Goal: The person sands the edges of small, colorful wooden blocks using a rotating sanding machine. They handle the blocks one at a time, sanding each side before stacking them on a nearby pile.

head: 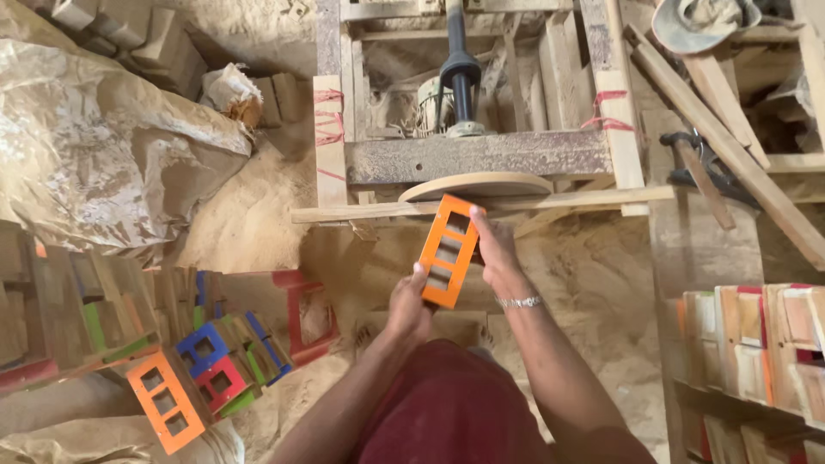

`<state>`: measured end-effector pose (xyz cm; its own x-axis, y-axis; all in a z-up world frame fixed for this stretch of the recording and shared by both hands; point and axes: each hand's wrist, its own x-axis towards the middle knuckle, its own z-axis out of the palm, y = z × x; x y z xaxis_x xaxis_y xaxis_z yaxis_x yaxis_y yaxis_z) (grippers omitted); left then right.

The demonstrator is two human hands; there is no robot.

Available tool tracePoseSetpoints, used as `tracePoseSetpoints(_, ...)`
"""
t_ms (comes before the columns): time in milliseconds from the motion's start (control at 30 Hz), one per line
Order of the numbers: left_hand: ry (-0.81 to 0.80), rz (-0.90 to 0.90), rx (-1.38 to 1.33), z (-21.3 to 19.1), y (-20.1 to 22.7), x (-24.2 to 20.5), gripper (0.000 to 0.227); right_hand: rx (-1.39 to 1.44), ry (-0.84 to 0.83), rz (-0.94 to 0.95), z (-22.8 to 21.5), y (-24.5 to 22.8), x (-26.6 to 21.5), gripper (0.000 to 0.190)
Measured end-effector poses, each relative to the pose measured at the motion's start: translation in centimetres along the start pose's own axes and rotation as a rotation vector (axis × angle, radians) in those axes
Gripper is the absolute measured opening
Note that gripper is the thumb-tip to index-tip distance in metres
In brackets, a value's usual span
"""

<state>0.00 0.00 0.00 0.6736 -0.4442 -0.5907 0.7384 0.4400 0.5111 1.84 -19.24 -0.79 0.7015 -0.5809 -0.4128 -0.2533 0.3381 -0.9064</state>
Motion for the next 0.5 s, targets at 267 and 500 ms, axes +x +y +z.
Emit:
tracePoseSetpoints(267,0.157,-0.092,0.207,-0.7,2.4,2.0,0.044,0.078,0.062,0.002,1.3,0.1,-0.8,0.037)
tracePoseSetpoints(500,0.012,-0.045,0.519,-3.8,10.2,6.7,0.038,0.250,-0.087,0.269,2.4,-1.3,-3.9,0.038)
